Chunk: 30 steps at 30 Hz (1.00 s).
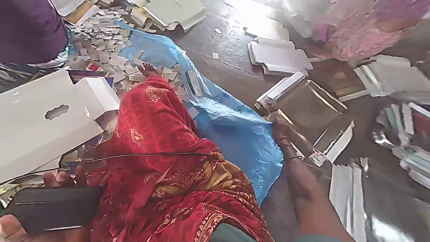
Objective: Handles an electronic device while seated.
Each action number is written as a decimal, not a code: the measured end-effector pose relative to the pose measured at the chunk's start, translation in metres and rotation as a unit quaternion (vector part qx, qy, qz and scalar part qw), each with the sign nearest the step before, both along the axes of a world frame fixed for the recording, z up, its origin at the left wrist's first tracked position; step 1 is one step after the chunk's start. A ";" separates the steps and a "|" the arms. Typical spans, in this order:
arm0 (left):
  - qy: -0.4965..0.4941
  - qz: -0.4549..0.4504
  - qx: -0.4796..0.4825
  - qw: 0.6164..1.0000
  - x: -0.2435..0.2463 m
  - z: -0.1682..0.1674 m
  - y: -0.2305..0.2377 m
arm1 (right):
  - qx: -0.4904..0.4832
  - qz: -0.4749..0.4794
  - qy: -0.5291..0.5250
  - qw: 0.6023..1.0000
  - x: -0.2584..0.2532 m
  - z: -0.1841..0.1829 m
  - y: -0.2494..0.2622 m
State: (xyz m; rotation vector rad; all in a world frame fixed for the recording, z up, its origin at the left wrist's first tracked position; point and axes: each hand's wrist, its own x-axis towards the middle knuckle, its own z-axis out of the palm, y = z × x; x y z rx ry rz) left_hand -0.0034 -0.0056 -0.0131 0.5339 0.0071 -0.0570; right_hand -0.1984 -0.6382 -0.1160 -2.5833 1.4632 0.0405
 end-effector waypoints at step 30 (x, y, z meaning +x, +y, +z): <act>-0.020 -0.137 -0.069 0.988 -0.026 -0.018 -0.018 | 0.067 0.129 0.102 0.984 0.096 -0.044 -0.010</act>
